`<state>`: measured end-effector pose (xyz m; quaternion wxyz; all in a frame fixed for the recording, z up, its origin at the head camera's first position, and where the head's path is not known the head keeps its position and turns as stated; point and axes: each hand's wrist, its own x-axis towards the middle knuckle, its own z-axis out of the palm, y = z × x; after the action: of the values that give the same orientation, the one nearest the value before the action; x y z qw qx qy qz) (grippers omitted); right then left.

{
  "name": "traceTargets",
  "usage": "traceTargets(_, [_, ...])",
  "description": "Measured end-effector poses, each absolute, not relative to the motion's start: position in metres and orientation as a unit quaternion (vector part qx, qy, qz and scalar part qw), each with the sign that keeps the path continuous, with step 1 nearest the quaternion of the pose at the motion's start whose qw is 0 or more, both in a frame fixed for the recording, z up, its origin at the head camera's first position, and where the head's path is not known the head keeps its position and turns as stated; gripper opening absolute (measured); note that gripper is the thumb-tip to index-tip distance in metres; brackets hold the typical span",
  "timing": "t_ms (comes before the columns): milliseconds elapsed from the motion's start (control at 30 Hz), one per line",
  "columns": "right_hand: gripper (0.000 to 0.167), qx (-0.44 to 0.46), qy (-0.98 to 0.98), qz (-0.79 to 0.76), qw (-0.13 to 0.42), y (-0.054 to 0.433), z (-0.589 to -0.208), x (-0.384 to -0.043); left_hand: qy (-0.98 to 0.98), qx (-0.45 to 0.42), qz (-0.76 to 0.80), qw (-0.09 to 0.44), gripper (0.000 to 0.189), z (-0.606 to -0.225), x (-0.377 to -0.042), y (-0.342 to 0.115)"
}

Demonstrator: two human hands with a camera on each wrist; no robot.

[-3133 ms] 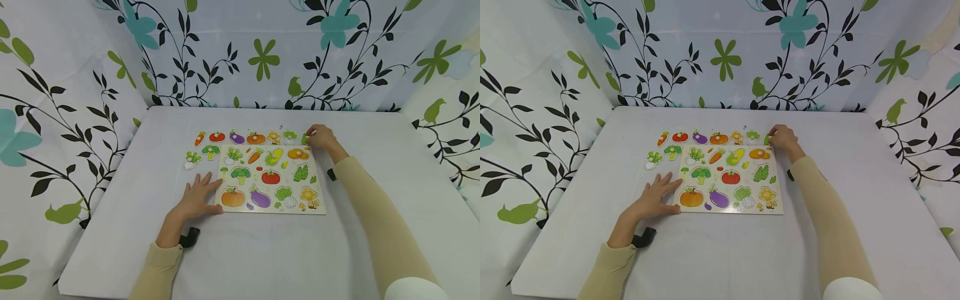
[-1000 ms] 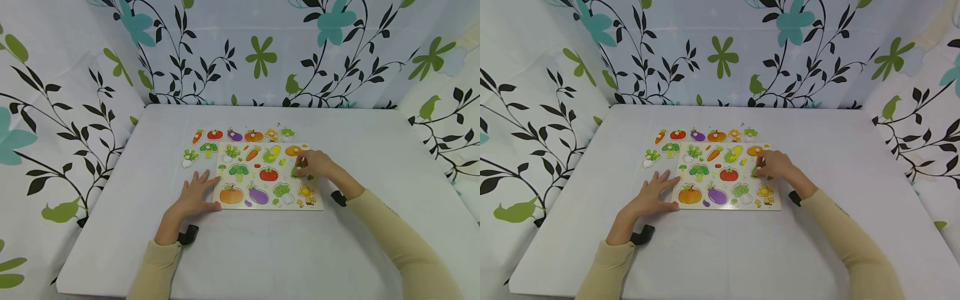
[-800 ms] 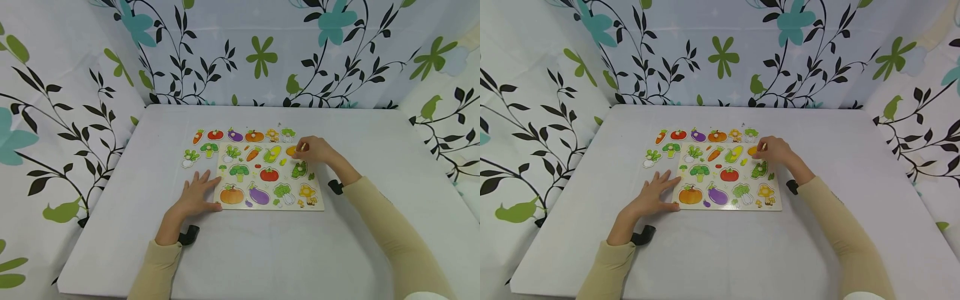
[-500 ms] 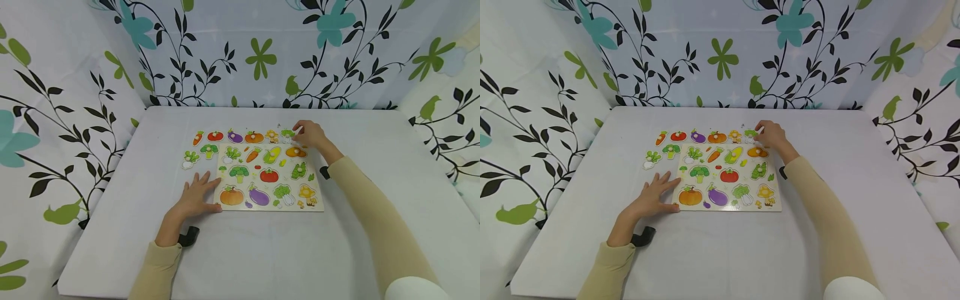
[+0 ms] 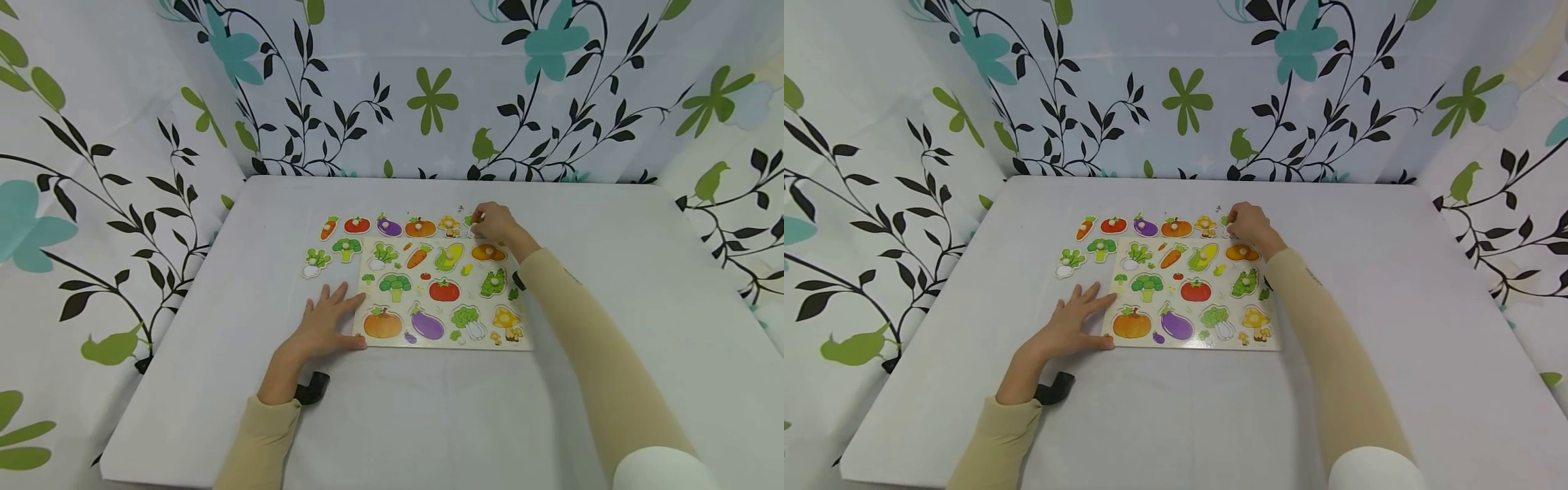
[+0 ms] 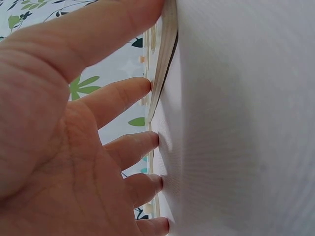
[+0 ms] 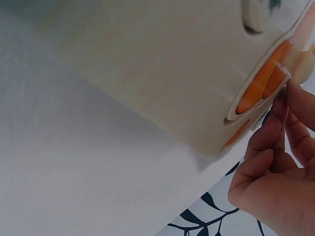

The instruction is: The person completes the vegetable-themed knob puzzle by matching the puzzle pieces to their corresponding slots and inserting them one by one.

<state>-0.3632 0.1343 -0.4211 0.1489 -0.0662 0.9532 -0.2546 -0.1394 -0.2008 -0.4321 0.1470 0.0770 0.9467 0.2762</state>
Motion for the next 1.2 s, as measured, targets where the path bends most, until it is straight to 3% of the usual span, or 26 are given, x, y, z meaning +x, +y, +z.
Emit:
traceTargets(300, [0.016, -0.097, 0.942, -0.308, 0.096, 0.143, -0.410, -0.351, 0.948, 0.080, 0.271, 0.148, 0.090, -0.433, -0.140, -0.198])
traceTargets(500, [0.013, -0.186, 0.929, -0.307, 0.090, 0.137, -0.395, -0.321, 0.949, 0.080, 0.269, 0.146, 0.090, -0.430, -0.141, -0.200])
traceTargets(833, [0.005, -0.307, 0.897, -0.276, 0.156, 0.130, -0.387, -0.244, 0.948, 0.081, 0.268, 0.148, 0.090, -0.431, -0.140, -0.201])
traceTargets(1200, [0.008, -0.327, 0.886, -0.239, 0.224, 0.140, -0.411, -0.203, 0.947, 0.084, 0.272, 0.148, 0.090, -0.434, -0.141, -0.200])
